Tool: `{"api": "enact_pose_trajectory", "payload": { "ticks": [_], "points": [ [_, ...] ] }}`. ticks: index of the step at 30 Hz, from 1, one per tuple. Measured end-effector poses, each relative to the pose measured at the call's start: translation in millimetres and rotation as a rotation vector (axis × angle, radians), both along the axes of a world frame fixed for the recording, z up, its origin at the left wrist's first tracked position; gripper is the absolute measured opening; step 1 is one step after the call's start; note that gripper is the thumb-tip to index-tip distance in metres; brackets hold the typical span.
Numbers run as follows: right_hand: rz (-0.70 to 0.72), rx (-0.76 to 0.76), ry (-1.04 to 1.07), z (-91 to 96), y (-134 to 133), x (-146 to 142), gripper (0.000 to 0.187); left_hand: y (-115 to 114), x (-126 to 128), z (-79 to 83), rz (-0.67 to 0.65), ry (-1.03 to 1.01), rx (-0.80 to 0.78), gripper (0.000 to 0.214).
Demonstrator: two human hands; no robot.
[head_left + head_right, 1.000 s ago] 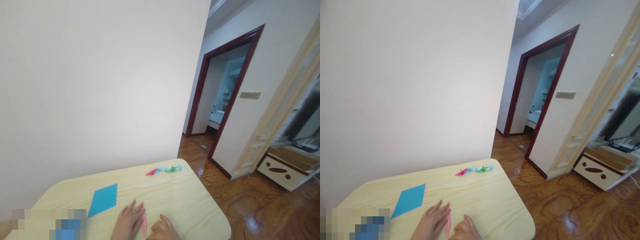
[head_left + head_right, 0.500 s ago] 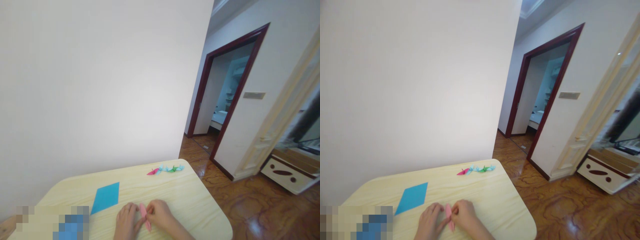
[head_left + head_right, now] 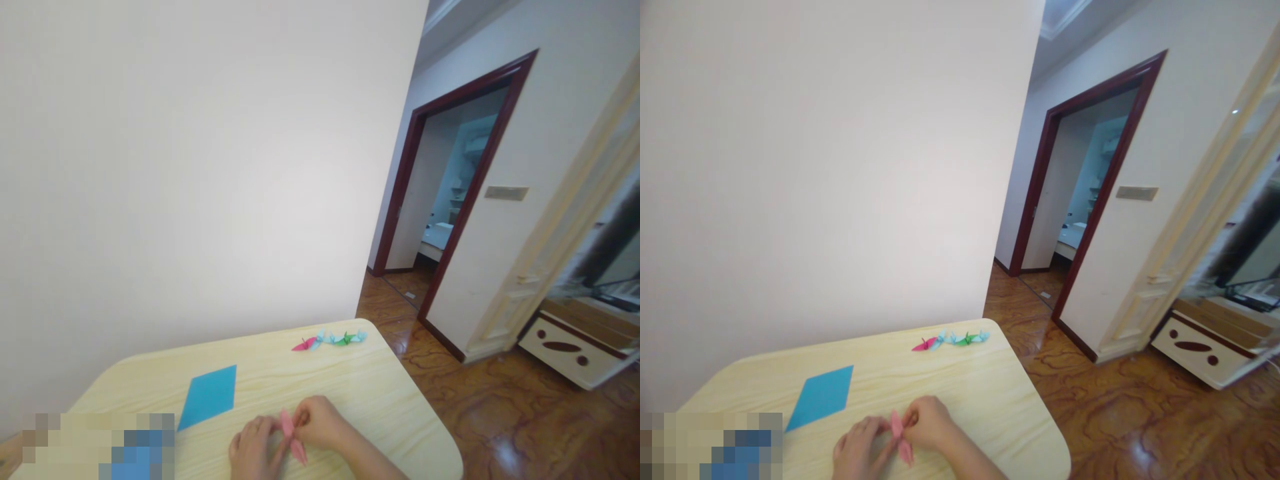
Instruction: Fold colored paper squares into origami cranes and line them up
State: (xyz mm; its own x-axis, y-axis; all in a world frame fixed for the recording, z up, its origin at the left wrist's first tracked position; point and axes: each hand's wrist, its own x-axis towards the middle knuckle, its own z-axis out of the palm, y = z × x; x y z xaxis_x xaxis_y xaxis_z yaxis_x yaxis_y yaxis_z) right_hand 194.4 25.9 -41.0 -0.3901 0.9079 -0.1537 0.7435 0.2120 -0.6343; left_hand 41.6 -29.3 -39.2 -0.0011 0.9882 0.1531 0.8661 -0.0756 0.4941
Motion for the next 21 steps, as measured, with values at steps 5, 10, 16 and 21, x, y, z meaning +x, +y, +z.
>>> {"api": "enact_pose_trajectory", "payload": {
  "ticks": [5, 10, 16, 21],
  "points": [
    [0.024, 0.011, -0.039, 7.7, 1, 2, 0.019, 1, 5, 2.1, 0.006, -0.014, -0.021, 0.018],
    [0.064, 0.046, -0.087, 18.4, 4, 5, 0.017, 6, 8, -6.5, -0.027, -0.091, 0.002, 0.015],
    [0.108, 0.093, -0.100, 16.9, 4, 8, 0.017, 9, 1, -13.3, -0.131, -0.131, 0.086, 0.007],
    [0.182, 0.181, -0.108, 17.0, 1, 14, 0.017, 9, -2, -11.1, -0.301, -0.111, 0.132, 0.010]
  ]
}}
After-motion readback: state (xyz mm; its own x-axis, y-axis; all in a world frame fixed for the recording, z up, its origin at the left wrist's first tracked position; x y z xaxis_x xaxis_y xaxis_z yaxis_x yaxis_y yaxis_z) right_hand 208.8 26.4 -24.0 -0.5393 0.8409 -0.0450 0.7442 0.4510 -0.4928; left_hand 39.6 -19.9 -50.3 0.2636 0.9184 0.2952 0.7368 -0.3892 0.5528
